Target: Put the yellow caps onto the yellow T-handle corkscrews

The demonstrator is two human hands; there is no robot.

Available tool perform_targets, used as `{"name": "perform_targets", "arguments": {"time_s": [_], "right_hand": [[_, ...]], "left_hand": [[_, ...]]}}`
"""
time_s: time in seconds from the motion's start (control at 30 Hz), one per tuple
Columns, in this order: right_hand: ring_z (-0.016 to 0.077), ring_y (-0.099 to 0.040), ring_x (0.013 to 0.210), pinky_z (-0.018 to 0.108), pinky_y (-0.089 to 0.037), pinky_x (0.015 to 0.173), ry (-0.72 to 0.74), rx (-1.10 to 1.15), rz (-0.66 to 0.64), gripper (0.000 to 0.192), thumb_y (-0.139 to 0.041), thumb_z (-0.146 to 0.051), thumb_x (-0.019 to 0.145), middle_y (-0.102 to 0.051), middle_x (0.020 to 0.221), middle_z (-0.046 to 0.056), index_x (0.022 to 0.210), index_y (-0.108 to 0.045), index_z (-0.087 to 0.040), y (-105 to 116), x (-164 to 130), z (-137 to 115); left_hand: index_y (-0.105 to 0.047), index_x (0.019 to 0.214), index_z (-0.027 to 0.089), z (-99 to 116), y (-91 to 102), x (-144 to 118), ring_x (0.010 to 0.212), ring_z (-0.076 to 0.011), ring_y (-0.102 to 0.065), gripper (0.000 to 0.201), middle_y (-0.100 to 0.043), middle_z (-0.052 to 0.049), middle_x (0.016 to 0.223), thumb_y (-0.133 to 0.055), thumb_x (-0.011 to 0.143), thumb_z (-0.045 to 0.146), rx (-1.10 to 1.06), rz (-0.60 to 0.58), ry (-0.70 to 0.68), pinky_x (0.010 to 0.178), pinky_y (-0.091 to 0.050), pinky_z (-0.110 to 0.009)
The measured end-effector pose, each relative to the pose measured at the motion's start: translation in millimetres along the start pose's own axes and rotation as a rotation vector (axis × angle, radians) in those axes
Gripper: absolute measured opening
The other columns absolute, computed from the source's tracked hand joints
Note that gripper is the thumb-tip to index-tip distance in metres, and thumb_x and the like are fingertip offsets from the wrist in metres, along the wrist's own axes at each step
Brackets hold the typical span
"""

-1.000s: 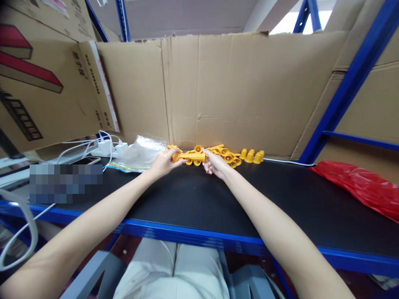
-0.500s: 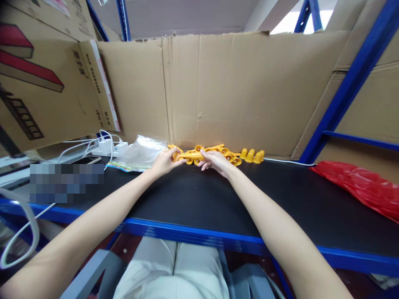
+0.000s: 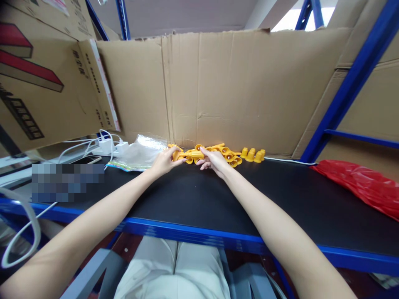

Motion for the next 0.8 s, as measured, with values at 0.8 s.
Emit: {"name": "perform_targets", "arguments": {"time_s": [0.8], "right_hand": [[0.0265, -0.060, 0.087, 0.042, -0.038, 0.083, 0.580, -1.222, 0.592, 0.029, -0.052, -0.035, 0.084, -0.065, 0.098, 0.013, 0.106, -0.048, -0.018, 32.6, 33.8, -30.9]], "left_hand": [[-0.059, 0.113, 0.022, -53.2, -33.8, -8.6, 0.114, -0.0290, -0.053, 0.035, -0.060, -0.012, 0.123, -0.048, 0.080, 0.020, 0.205, -0.452, 0.228, 0.090, -0.043, -0.045]]}}
Point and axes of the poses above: each hand's wrist, its own x-axis towards the middle knuckle, its own y-axis out of the back of the hand, z = x × y, the point moved 3 cm from there along x, towards the middle knuckle
